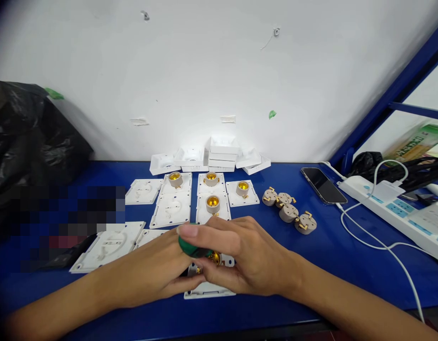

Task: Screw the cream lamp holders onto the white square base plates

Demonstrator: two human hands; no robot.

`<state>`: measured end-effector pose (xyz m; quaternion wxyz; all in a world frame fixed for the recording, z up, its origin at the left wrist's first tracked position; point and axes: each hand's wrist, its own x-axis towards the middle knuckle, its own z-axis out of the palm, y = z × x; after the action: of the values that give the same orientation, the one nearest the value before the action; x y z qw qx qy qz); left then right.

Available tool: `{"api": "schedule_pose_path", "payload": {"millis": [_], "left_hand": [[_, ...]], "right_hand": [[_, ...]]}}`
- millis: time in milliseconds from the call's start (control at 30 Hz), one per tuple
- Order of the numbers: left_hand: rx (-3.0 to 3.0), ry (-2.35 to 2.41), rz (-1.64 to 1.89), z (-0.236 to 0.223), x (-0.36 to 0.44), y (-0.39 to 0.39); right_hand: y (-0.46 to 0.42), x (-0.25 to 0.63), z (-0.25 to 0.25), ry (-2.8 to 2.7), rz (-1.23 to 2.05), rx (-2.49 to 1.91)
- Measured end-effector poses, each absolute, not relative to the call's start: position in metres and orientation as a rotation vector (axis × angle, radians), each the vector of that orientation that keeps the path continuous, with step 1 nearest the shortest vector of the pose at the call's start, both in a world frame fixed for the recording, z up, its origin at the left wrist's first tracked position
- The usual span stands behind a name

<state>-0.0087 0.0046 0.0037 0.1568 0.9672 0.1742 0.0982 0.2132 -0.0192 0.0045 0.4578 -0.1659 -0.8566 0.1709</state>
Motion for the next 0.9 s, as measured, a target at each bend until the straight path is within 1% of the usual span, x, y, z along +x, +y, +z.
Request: {"api": "schedule_pose_path", "payload": {"millis": [900], "left_hand": [[2.824,0.484,0.324,0.006,-0.009,0.004]], "right_hand": [[-0.021,0.213,0.015,-2.219,0.336,-0.475]]}}
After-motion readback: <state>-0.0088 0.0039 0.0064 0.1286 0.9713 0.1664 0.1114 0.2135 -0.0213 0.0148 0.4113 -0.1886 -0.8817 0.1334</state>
